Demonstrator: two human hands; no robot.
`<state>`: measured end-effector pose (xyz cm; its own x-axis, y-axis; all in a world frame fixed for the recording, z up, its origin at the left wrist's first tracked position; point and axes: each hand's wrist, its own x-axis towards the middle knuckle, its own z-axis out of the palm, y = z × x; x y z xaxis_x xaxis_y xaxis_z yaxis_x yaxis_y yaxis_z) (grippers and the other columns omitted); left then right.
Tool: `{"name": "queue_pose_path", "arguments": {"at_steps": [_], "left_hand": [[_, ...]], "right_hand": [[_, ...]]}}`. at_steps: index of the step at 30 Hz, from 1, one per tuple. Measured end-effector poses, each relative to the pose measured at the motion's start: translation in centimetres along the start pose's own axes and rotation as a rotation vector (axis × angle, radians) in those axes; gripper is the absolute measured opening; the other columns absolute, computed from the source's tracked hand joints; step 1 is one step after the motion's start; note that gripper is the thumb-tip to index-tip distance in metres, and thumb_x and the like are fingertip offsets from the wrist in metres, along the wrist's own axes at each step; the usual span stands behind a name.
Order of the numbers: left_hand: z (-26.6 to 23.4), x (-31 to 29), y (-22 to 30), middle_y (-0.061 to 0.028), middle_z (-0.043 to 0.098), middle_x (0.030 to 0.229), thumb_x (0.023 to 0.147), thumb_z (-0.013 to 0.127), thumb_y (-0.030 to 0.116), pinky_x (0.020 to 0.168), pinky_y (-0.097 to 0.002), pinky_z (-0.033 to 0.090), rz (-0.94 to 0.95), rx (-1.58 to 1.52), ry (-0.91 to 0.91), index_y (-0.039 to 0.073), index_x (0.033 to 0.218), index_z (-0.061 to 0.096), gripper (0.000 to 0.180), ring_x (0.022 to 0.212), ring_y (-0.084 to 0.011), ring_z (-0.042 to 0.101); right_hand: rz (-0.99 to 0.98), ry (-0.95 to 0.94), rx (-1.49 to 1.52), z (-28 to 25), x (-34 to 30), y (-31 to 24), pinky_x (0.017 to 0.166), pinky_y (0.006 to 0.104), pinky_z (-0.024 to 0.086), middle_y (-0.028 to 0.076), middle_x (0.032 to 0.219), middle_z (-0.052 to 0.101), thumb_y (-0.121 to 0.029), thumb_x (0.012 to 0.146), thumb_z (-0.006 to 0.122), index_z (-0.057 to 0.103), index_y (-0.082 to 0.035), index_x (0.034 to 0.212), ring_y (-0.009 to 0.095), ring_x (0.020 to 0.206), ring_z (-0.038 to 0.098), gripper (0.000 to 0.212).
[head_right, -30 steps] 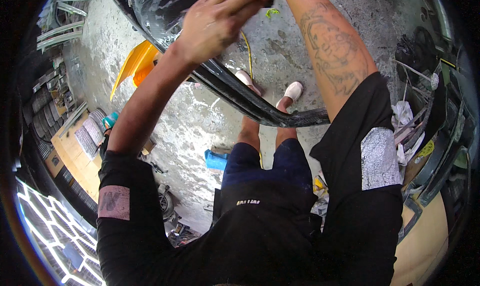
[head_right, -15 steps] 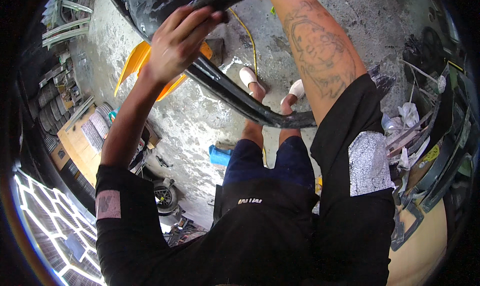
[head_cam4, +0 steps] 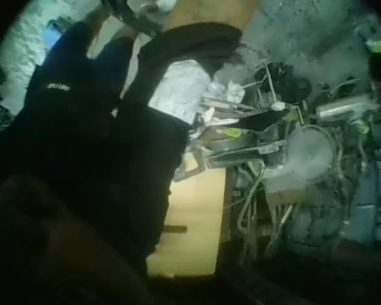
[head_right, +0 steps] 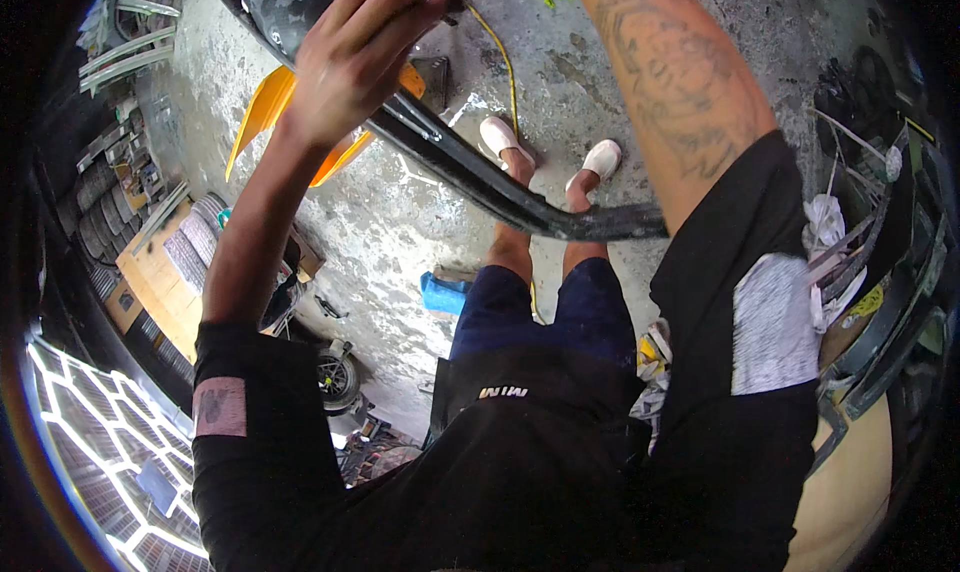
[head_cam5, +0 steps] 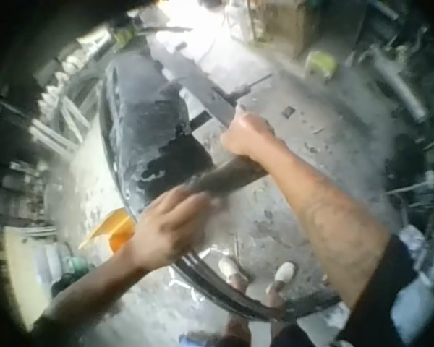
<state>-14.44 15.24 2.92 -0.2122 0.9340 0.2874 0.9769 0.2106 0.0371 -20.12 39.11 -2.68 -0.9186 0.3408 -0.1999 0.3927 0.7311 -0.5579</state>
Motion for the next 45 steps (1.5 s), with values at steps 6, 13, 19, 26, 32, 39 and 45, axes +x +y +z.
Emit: {"name": "queue_pose_path", "arguments": {"at_steps": [6, 13, 19, 26, 32, 39, 45], "left_hand": [[0.2, 4.6, 1.3, -0.0089, 0.059, 0.1, 0.101, 0.057, 0.018, 0.067, -0.033, 0.054, -0.187, -0.285, -0.071, 0.006, 0.109, 0.056, 0.014, 0.082, -0.0199, 0.059], [-6.4, -8.0, -0.3, -0.0124, 0.067, 0.119, 0.083, 0.078, -0.007, 0.087, -0.032, 0.057, -0.559, -0.17, 0.187, 0.003, 0.117, 0.073, 0.036, 0.103, -0.0222, 0.068], [-3.8, -8.2, 1.6, -0.0056, 0.07, 0.112, 0.077, 0.082, 0.0, 0.084, -0.0355, 0.055, -0.384, -0.146, 0.039, 0.011, 0.12, 0.075, 0.045, 0.1, -0.0253, 0.064], [-2.2, -5.0, -0.5, -0.0021, 0.065, 0.124, 0.073, 0.071, 0.003, 0.089, -0.0356, 0.058, -0.094, -0.038, -0.094, 0.014, 0.132, 0.07, 0.06, 0.11, -0.0252, 0.063], [-0.7, 1.3, -0.6, -0.0036, 0.061, 0.135, 0.074, 0.069, 0.003, 0.101, -0.0374, 0.053, 0.082, -0.028, -0.157, 0.011, 0.138, 0.064, 0.065, 0.118, -0.0258, 0.059], [-2.3, -2.5, -0.7, 0.0007, 0.06, 0.131, 0.082, 0.065, 0.009, 0.101, -0.0358, 0.053, -0.012, -0.009, -0.199, 0.012, 0.134, 0.068, 0.052, 0.122, -0.02, 0.058], [-1.0, -1.6, 0.3, 0.0013, 0.06, 0.127, 0.082, 0.066, 0.008, 0.098, -0.0341, 0.053, -0.07, -0.002, -0.103, 0.013, 0.128, 0.069, 0.046, 0.115, -0.019, 0.058]], "right_hand": [[0.045, -0.03, -0.012, 0.1, 0.0, -1.7, 0.107, 0.0463, 0.048, 0.03, 0.135, 0.061, -0.03, 0.086, 0.063, 0.035, 0.0, 0.156, 0.042, 0.126, 0.06, 0.081], [0.128, -0.09, -0.031, -0.4, -0.3, -1.5, 0.105, 0.0471, 0.049, 0.03, 0.134, 0.062, -0.029, 0.083, 0.065, 0.034, -0.004, 0.158, 0.042, 0.125, 0.061, 0.085], [0.109, -0.045, -0.07, 0.1, 0.3, -0.9, 0.104, 0.0452, 0.049, 0.031, 0.134, 0.062, -0.027, 0.081, 0.064, 0.034, -0.003, 0.158, 0.043, 0.124, 0.061, 0.087], [0.074, 0.002, -0.089, -0.2, 0.9, 1.0, 0.107, 0.0454, 0.047, 0.03, 0.135, 0.061, -0.026, 0.083, 0.062, 0.035, -0.002, 0.158, 0.043, 0.127, 0.059, 0.083], [0.098, -0.055, -0.037, -0.2, 0.2, -1.2, 0.107, 0.0473, 0.048, 0.031, 0.132, 0.063, -0.029, 0.083, 0.065, 0.037, -0.002, 0.156, 0.044, 0.125, 0.06, 0.083], [0.107, -0.056, -0.046, -0.1, -0.1, -1.1, 0.107, 0.0463, 0.048, 0.031, 0.131, 0.064, -0.029, 0.082, 0.064, 0.035, -0.001, 0.156, 0.044, 0.124, 0.061, 0.085], [0.037, -0.035, -0.042, 0.5, 0.7, 0.9, 0.108, 0.0468, 0.047, 0.031, 0.131, 0.063, -0.029, 0.083, 0.061, 0.031, 0.001, 0.158, 0.044, 0.125, 0.061, 0.086]]}}
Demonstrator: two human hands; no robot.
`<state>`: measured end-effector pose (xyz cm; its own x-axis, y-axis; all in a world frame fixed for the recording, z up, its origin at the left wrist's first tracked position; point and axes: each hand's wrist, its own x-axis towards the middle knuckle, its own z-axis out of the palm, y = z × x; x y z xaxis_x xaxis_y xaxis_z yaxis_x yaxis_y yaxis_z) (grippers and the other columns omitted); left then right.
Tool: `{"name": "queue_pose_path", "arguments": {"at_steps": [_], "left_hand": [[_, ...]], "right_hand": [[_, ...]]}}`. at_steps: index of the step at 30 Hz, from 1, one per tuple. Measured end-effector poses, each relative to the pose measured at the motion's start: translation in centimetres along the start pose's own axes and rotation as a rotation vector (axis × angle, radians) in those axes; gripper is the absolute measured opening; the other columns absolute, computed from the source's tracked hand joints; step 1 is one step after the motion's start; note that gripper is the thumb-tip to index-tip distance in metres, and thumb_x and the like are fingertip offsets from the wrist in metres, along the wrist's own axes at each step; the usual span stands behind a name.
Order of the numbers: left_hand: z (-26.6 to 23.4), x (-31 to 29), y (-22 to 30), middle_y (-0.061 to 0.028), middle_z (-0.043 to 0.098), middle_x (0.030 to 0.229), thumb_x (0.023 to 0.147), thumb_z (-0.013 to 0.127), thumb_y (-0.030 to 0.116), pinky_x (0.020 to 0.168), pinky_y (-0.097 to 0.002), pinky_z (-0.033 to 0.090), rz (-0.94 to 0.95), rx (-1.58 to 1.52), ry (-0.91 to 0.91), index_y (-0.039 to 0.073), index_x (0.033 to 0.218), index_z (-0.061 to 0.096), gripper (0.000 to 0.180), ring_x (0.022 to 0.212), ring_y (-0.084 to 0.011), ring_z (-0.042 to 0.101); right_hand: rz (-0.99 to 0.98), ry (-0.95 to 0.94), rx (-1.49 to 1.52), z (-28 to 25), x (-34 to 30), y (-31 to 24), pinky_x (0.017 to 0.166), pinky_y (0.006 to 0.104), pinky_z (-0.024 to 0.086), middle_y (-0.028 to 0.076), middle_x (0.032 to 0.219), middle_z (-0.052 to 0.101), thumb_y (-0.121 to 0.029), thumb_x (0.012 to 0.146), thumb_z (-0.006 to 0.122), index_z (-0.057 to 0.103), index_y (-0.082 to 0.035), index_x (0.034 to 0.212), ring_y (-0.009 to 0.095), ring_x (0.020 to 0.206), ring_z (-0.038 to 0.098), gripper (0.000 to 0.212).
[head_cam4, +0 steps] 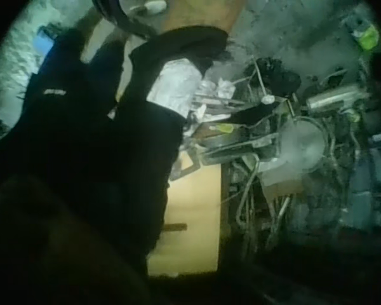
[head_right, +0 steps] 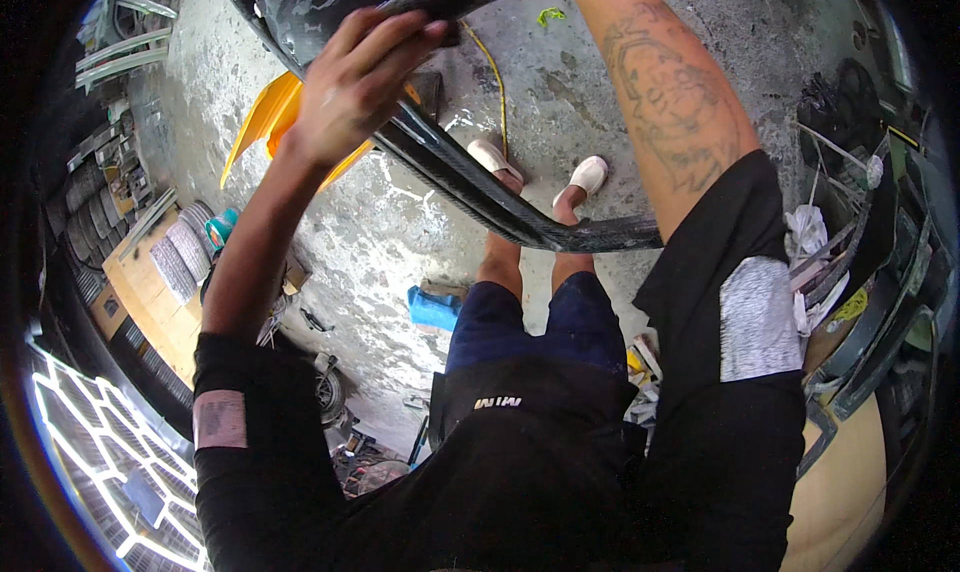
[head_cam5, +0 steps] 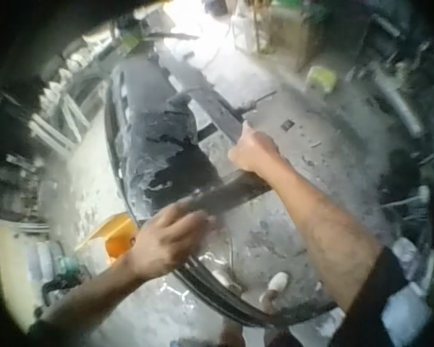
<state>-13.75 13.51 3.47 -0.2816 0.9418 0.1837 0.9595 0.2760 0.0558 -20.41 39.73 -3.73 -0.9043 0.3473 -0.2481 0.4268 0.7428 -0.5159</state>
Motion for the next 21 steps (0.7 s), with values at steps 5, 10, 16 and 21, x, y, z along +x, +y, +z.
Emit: {"name": "queue_pose_path", "arguments": {"at_steps": [5, 10, 16, 21], "left_hand": [[-0.3, 4.5, 0.7, -0.0026, 0.064, 0.127, 0.078, 0.071, 0.004, 0.092, -0.0342, 0.056, 0.102, -0.008, -0.044, 0.011, 0.129, 0.07, 0.052, 0.112, -0.0239, 0.062], [-1.1, 1.3, -1.2, -0.0029, 0.067, 0.121, 0.077, 0.076, 0.006, 0.088, -0.0345, 0.057, 0.099, 0.031, 0.02, 0.011, 0.126, 0.072, 0.05, 0.104, -0.0254, 0.064], [0.4, 7.1, 0.7, 0.0014, 0.063, 0.123, 0.08, 0.067, 0.005, 0.094, -0.0296, 0.054, 0.092, -0.061, 0.029, 0.012, 0.127, 0.07, 0.048, 0.108, -0.0183, 0.06], [-1.8, 2.9, -1.2, -0.0006, 0.064, 0.123, 0.082, 0.069, 0.008, 0.093, -0.0313, 0.055, 0.09, 0.041, -0.042, 0.014, 0.13, 0.069, 0.048, 0.109, -0.0201, 0.061]], "right_hand": [[0.02, -0.017, 0.027, -0.6, -0.9, -1.4, 0.108, 0.0467, 0.047, 0.033, 0.132, 0.062, -0.028, 0.083, 0.06, 0.03, 0.001, 0.158, 0.044, 0.125, 0.06, 0.086], [-0.042, 0.027, 0.044, -1.0, -1.3, -1.0, 0.108, 0.0466, 0.047, 0.033, 0.132, 0.062, -0.027, 0.083, 0.062, 0.03, 0.002, 0.158, 0.043, 0.126, 0.06, 0.087], [0.017, -0.05, 0.073, -1.2, -1.0, -1.2, 0.108, 0.0481, 0.047, 0.03, 0.136, 0.061, -0.028, 0.085, 0.062, 0.028, 0.001, 0.159, 0.043, 0.128, 0.059, 0.086], [0.1, -0.085, 0.058, -3.2, -3.9, -3.7, 0.109, 0.0507, 0.046, 0.029, 0.137, 0.061, -0.028, 0.087, 0.064, 0.028, -0.004, 0.161, 0.043, 0.129, 0.059, 0.085]]}}
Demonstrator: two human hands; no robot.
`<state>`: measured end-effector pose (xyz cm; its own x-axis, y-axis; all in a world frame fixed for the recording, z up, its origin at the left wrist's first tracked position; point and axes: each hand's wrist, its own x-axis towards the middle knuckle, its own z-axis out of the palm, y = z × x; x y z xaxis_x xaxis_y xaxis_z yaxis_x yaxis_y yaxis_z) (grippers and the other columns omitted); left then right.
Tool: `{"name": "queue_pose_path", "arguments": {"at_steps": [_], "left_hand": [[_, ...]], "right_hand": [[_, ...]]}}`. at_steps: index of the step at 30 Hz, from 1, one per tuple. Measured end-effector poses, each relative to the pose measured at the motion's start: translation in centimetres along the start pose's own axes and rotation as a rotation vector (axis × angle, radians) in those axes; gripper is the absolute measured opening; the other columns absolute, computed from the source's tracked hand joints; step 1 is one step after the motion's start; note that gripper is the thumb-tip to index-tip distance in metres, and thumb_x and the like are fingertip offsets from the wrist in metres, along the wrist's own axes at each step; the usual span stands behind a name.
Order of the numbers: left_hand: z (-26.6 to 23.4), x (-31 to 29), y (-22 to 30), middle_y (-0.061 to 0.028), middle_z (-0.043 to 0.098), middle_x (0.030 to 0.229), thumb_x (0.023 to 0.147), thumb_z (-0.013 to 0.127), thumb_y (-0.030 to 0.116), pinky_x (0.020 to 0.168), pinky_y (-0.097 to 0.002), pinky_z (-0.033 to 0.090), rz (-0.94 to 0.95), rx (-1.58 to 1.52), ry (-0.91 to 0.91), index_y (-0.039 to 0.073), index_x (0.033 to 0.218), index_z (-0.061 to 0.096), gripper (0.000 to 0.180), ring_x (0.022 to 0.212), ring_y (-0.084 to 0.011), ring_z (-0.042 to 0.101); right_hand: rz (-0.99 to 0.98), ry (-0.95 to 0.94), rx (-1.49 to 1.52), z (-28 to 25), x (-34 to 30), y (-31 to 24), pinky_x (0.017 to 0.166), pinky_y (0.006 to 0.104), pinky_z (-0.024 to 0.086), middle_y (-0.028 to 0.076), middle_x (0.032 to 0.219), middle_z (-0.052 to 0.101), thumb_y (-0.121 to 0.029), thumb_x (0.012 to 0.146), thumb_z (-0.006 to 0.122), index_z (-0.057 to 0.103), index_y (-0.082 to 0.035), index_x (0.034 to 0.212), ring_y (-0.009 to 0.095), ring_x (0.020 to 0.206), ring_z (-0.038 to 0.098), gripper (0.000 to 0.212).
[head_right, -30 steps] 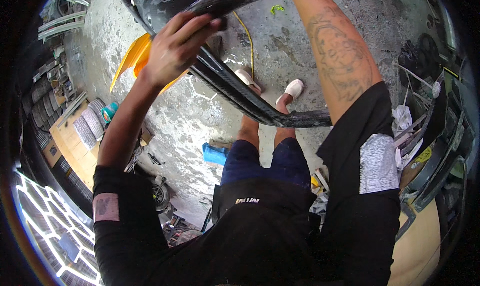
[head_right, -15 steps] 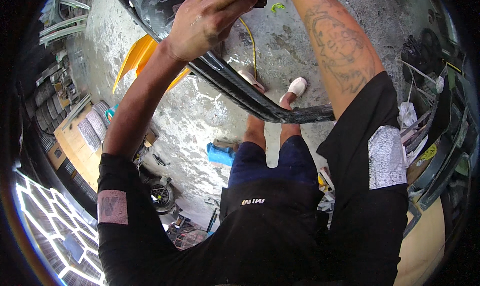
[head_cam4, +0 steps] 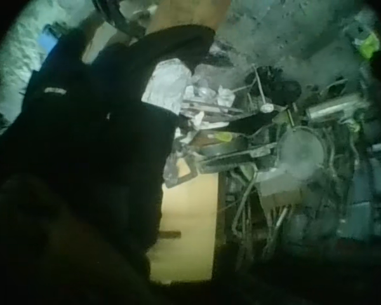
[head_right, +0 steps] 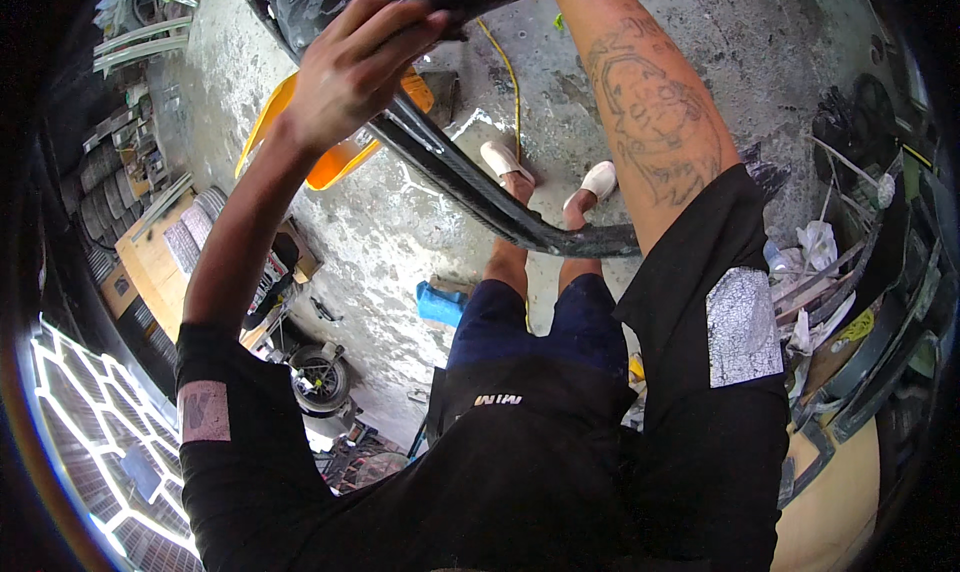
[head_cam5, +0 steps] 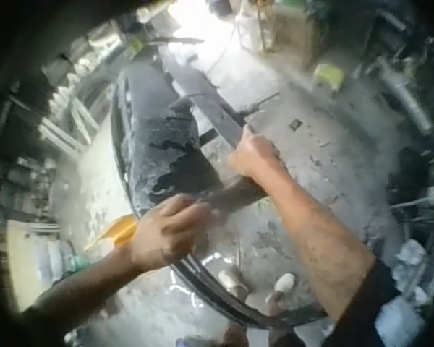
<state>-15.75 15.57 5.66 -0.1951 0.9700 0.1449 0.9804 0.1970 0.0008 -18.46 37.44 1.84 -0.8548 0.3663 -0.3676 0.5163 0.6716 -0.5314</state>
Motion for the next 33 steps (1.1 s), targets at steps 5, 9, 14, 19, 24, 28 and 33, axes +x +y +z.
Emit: {"name": "queue_pose_path", "arguments": {"at_steps": [5, 9, 14, 19, 24, 28, 33], "left_hand": [[1.4, 3.9, 1.5, -0.0025, 0.067, 0.123, 0.075, 0.075, 0.004, 0.093, -0.0347, 0.057, 0.029, -0.075, 0.014, 0.011, 0.126, 0.072, 0.051, 0.112, -0.0236, 0.063], [0.2, 0.5, 0.4, -0.0012, 0.064, 0.13, 0.077, 0.071, 0.007, 0.097, -0.0326, 0.056, 0.021, 0.005, -0.072, 0.015, 0.132, 0.069, 0.055, 0.118, -0.0207, 0.061], [0.8, 3.3, 2.6, -0.0015, 0.062, 0.134, 0.077, 0.068, 0.006, 0.099, -0.0356, 0.056, 0.014, -0.012, -0.082, 0.015, 0.134, 0.068, 0.058, 0.122, -0.0232, 0.06], [0.6, 2.0, 1.5, -0.0012, 0.059, 0.137, 0.079, 0.065, 0.009, 0.102, -0.0346, 0.054, 0.053, -0.031, -0.094, 0.012, 0.134, 0.067, 0.055, 0.121, -0.0237, 0.059], [0.4, 1.6, 1.4, -0.0015, 0.058, 0.129, 0.081, 0.067, 0.01, 0.094, -0.0289, 0.056, 0.061, -0.033, -0.017, 0.011, 0.132, 0.068, 0.051, 0.115, -0.0193, 0.057], [1.1, 1.5, 1.1, -0.0003, 0.057, 0.121, 0.085, 0.066, 0.014, 0.091, -0.0291, 0.056, 0.082, -0.009, 0.004, 0.011, 0.123, 0.071, 0.039, 0.11, -0.0177, 0.056], [0.3, -2.5, 1.0, -0.0054, 0.059, 0.117, 0.083, 0.065, 0.011, 0.093, -0.0348, 0.052, -0.18, -0.254, 0.125, 0.006, 0.112, 0.072, 0.03, 0.11, -0.0234, 0.057]], "right_hand": [[-0.005, -0.008, -0.003, 1.3, 2.8, 2.5, 0.109, 0.0508, 0.047, 0.028, 0.14, 0.059, -0.03, 0.087, 0.067, 0.029, -0.004, 0.16, 0.042, 0.131, 0.058, 0.087], [-0.022, 0.0, -0.008, 0.8, 2.3, 1.0, 0.109, 0.0507, 0.047, 0.028, 0.141, 0.059, -0.031, 0.087, 0.068, 0.03, -0.005, 0.16, 0.043, 0.132, 0.057, 0.086], [-0.029, -0.006, 0.012, 1.1, 2.7, 2.1, 0.109, 0.0512, 0.047, 0.028, 0.141, 0.059, -0.032, 0.087, 0.068, 0.03, -0.005, 0.16, 0.045, 0.131, 0.057, 0.086], [0.018, 0.018, -0.033, 0.9, 2.1, 1.3, 0.108, 0.0504, 0.047, 0.031, 0.136, 0.061, -0.031, 0.087, 0.065, 0.029, -0.006, 0.161, 0.045, 0.127, 0.059, 0.086], [-0.013, 0.021, -0.047, 1.8, 3.7, 3.2, 0.108, 0.0492, 0.047, 0.033, 0.132, 0.062, -0.027, 0.084, 0.065, 0.028, -0.006, 0.161, 0.046, 0.124, 0.06, 0.088], [-0.019, 0.017, -0.062, 1.6, 3.2, 1.0, 0.106, 0.0494, 0.048, 0.032, 0.131, 0.063, -0.028, 0.083, 0.064, 0.029, -0.005, 0.16, 0.046, 0.123, 0.061, 0.088], [0.015, -0.008, -0.07, 1.3, 2.3, 0.0, 0.105, 0.0455, 0.048, 0.034, 0.133, 0.06, -0.029, 0.081, 0.067, 0.028, -0.003, 0.16, 0.043, 0.125, 0.059, 0.092]]}}
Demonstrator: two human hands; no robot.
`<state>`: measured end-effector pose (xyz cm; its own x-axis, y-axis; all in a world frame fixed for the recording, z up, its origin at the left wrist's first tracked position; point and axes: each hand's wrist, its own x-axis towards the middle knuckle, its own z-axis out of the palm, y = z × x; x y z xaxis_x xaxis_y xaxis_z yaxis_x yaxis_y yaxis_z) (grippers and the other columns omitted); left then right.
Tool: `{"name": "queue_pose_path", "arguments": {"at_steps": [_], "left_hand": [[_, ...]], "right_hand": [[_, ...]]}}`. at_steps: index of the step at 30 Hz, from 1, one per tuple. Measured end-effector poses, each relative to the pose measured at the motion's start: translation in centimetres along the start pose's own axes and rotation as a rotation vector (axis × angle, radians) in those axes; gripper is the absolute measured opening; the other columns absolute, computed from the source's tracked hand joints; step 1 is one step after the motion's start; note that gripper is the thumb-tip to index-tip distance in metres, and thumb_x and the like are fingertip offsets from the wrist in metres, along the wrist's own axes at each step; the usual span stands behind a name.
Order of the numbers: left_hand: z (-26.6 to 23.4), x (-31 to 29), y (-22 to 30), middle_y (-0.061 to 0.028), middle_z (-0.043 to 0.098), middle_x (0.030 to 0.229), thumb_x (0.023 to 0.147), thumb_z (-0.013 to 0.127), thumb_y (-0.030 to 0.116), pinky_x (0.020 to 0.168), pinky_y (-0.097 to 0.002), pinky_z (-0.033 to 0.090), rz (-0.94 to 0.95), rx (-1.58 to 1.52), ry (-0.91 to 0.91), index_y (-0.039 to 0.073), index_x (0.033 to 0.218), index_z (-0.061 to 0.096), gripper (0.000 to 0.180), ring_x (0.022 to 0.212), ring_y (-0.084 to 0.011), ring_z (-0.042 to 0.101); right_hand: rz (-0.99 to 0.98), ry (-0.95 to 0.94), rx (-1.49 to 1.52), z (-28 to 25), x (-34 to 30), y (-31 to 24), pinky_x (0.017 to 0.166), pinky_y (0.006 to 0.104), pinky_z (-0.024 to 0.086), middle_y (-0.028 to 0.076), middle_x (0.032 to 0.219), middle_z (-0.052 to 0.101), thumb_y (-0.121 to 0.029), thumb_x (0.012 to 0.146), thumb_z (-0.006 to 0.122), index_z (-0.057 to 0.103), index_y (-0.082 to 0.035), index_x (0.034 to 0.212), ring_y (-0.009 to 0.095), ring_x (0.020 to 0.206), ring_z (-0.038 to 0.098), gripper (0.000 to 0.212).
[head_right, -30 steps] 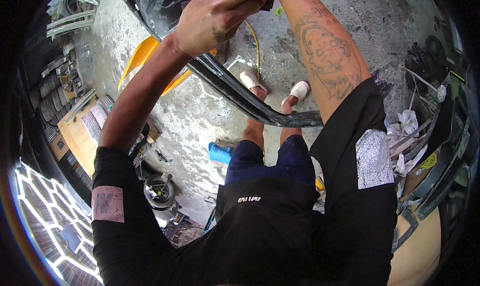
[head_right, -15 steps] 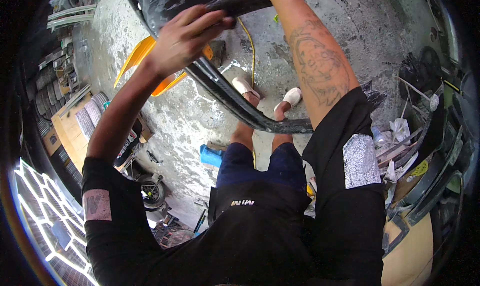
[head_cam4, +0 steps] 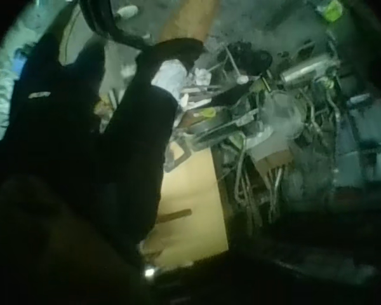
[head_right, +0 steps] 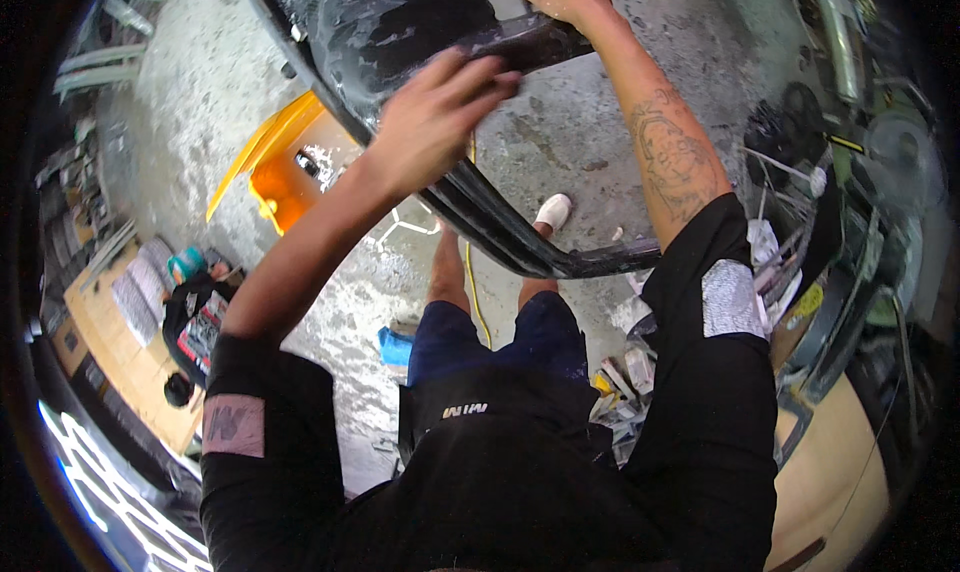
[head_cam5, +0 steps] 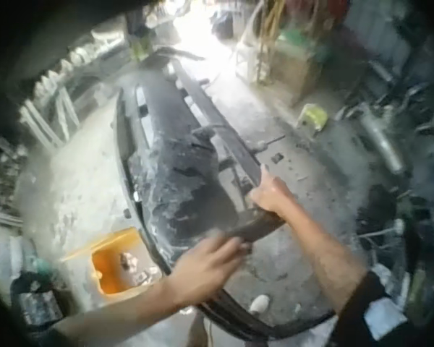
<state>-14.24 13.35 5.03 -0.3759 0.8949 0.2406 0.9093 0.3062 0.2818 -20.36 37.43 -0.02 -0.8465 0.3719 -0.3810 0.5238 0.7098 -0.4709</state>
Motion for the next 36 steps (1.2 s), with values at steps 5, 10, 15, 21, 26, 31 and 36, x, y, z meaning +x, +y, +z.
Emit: {"name": "queue_pose_path", "arguments": {"at_steps": [5, 10, 15, 21, 26, 31, 36], "left_hand": [[-7.3, -19.0, -7.1, -0.0143, 0.065, 0.107, 0.082, 0.076, -0.006, 0.094, -0.0388, 0.05, -0.605, -0.282, 0.086, 0.002, 0.117, 0.071, 0.036, 0.103, -0.0311, 0.063], [3.4, -35.1, -18.0, -0.0177, 0.066, 0.105, 0.095, 0.069, 0.003, 0.084, -0.0382, 0.055, -0.955, -0.563, 0.081, -0.003, 0.108, 0.067, 0.014, 0.096, -0.0302, 0.067], [27.6, -43.1, -30.1, -0.0174, 0.071, 0.096, 0.099, 0.068, 0.02, 0.08, -0.0406, 0.054, -1.072, -0.478, 0.001, 0.0, 0.106, 0.068, 0.021, 0.091, -0.0302, 0.068], [34.4, -56.8, -46.7, -0.0219, 0.072, 0.11, 0.102, 0.06, 0.024, 0.102, -0.0488, 0.047, -0.553, 0.49, -1.224, -0.004, 0.109, 0.069, 0.03, 0.111, -0.0306, 0.067], [29.1, -40.3, -29.3, -0.0122, 0.072, 0.1, 0.102, 0.065, 0.02, 0.07, -0.0314, 0.05, -0.798, -0.588, 0.062, -0.003, 0.118, 0.065, 0.028, 0.081, -0.0218, 0.063], [1.4, -28.2, -17.2, -0.0088, 0.07, 0.104, 0.1, 0.066, 0.007, 0.077, -0.0284, 0.051, -1.042, -0.763, 0.201, -0.003, 0.124, 0.063, 0.026, 0.088, -0.0146, 0.062], [-4.7, -12.3, -6.2, -0.0141, 0.066, 0.117, 0.084, 0.076, -0.007, 0.093, -0.0374, 0.054, -0.389, -0.493, 0.042, -0.001, 0.122, 0.069, 0.039, 0.107, -0.0276, 0.064]], "right_hand": [[-0.109, 0.081, 0.065, 1.1, 1.4, 2.8, 0.107, 0.0454, 0.046, 0.036, 0.135, 0.058, -0.024, 0.081, 0.066, 0.03, 0.003, 0.158, 0.047, 0.126, 0.057, 0.089], [-0.168, 0.14, 0.022, 1.4, 2.7, 5.2, 0.111, 0.0424, 0.043, 0.038, 0.138, 0.055, -0.022, 0.079, 0.064, 0.029, 0.009, 0.156, 0.042, 0.132, 0.055, 0.089], [-0.182, 0.073, -0.181, -0.5, 1.9, 4.8, 0.118, 0.0417, 0.034, 0.033, 0.152, 0.045, -0.023, 0.082, 0.065, 0.027, 0.009, 0.157, 0.04, 0.143, 0.044, 0.09], [-0.072, 0.077, -0.013, 2.2, 2.8, 1.1, 0.122, 0.0398, 0.029, 0.029, 0.161, 0.034, -0.022, 0.086, 0.062, 0.026, 0.008, 0.158, 0.037, 0.15, 0.034, 0.086], [-0.135, 0.132, -0.302, -0.6, 1.4, 6.8, 0.12, 0.0411, 0.033, 0.033, 0.155, 0.041, -0.022, 0.083, 0.062, 0.03, 0.009, 0.156, 0.042, 0.145, 0.041, 0.086], [-0.215, 0.25, 0.013, 2.5, 2.5, 5.8, 0.114, 0.0427, 0.041, 0.036, 0.144, 0.052, -0.02, 0.081, 0.062, 0.035, 0.01, 0.153, 0.043, 0.136, 0.051, 0.083], [-0.1, 0.112, 0.105, 0.7, 0.0, 1.7, 0.098, 0.0473, 0.052, 0.034, 0.121, 0.066, -0.022, 0.081, 0.062, 0.04, 0.002, 0.152, 0.045, 0.113, 0.065, 0.078]]}}
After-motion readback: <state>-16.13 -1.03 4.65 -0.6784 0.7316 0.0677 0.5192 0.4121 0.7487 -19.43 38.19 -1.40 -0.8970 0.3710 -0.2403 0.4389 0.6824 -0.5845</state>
